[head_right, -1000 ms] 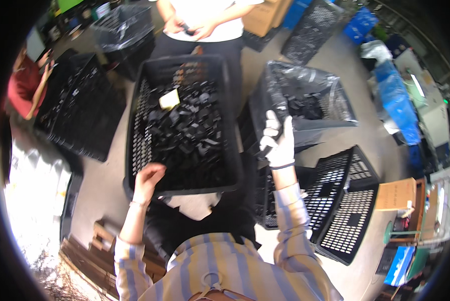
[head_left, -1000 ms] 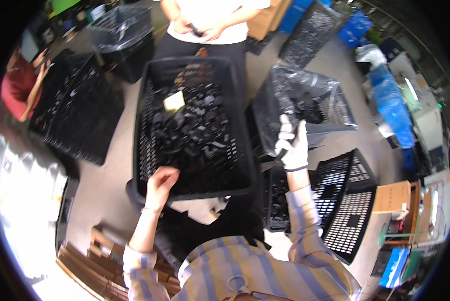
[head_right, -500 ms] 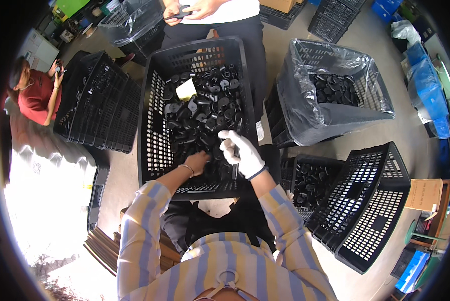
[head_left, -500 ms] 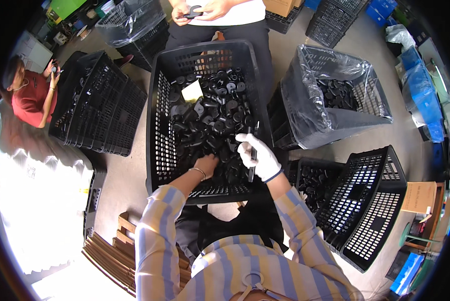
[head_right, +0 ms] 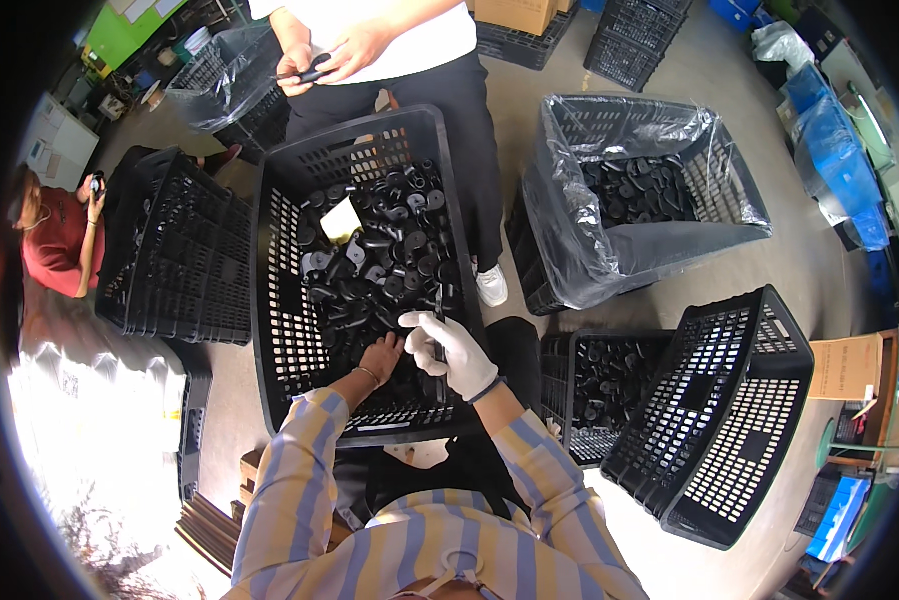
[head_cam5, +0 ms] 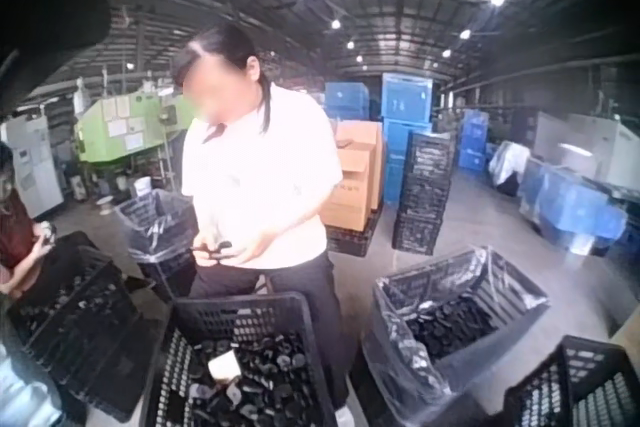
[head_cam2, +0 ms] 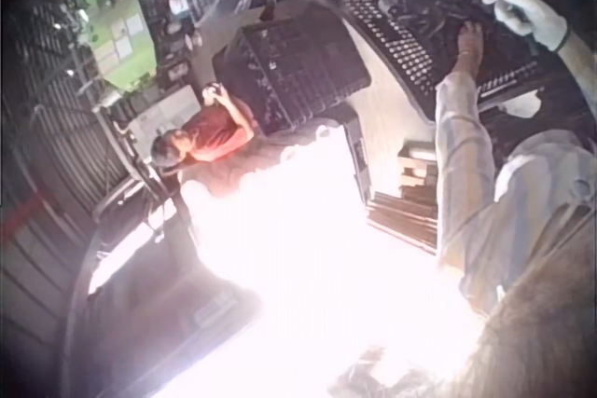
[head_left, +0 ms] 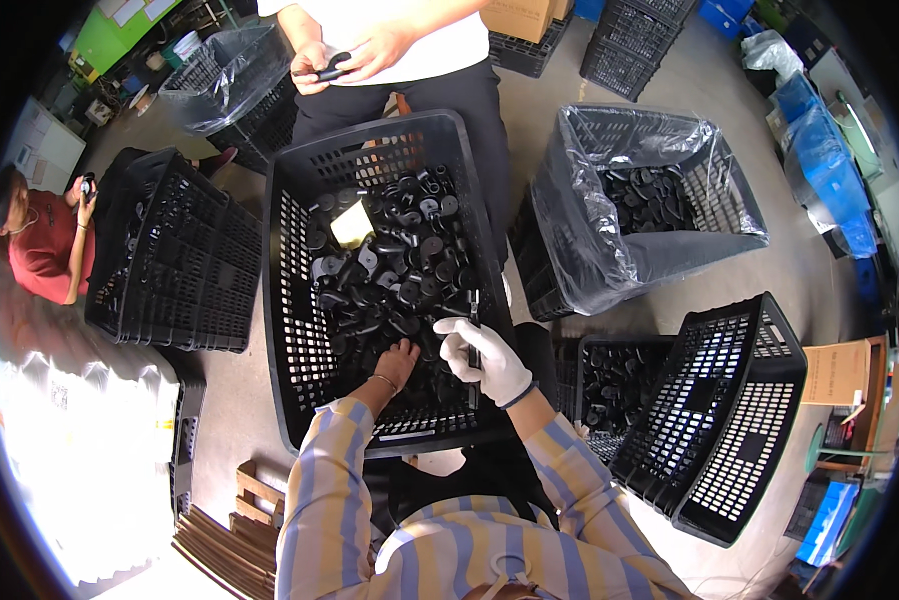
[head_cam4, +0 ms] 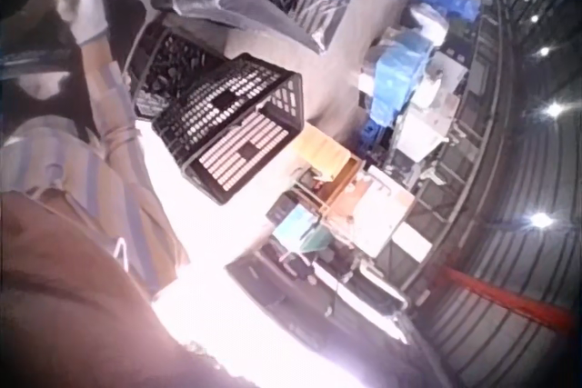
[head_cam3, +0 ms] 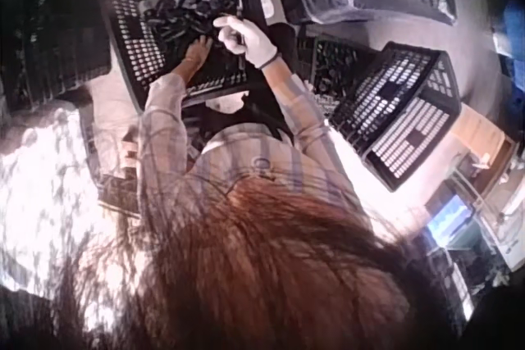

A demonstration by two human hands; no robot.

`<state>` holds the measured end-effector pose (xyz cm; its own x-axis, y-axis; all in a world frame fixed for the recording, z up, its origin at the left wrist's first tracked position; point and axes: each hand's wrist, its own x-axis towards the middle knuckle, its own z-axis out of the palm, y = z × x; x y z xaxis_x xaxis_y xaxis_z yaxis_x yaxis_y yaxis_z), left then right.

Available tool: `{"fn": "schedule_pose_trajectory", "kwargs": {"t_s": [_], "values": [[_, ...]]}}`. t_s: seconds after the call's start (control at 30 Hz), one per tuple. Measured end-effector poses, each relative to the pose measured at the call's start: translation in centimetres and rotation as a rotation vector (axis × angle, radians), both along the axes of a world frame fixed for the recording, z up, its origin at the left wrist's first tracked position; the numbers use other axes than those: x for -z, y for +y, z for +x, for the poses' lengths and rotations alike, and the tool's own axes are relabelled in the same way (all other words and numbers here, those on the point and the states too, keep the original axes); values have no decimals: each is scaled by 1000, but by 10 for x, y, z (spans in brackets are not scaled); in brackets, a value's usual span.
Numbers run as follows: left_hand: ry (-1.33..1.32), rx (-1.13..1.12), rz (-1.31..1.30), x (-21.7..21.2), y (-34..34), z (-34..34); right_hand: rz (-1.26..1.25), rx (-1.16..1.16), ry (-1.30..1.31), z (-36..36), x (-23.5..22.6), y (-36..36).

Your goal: The person sorts small black plastic manufacturing parts from a black crate by hand, wearing gloves.

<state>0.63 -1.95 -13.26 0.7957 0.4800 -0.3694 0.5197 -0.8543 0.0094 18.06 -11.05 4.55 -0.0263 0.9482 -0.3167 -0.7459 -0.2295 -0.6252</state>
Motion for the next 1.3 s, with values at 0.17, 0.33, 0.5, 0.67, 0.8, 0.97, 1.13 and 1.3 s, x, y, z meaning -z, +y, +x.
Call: {"fn": "schedule_pose_trajectory", "kwargs": {"t_s": [0.17, 0.33, 0.5, 0.67, 0.8, 0.97, 1.13, 1.3], "values": [[49, -276, -207, -11, 15, -6, 21, 4, -30, -1, -4, 5], [152, 55, -266, -20, 8, -9, 20, 36, -42, 1, 5, 3], [203, 141, -237, -4, -2, -7, -8, 39, -2, -3, 11, 2], [105, -48, -185, -1, 13, -3, -9, 5, -30, -1, 15, 3], [-506, -645, -565, -33, 50, -3, -3, 6, -46, -3, 10, 7], [-1323, -1186, -1419, -150, 23, -9, -78, 43, -367, -8, 0, 8], [-1586, -1110, -1486, -191, -36, -22, 70, -57, -434, -23, -16, -2], [-1644, -986, -1407, -203, -62, -38, 128, -48, -587, -45, -48, -7]]}}
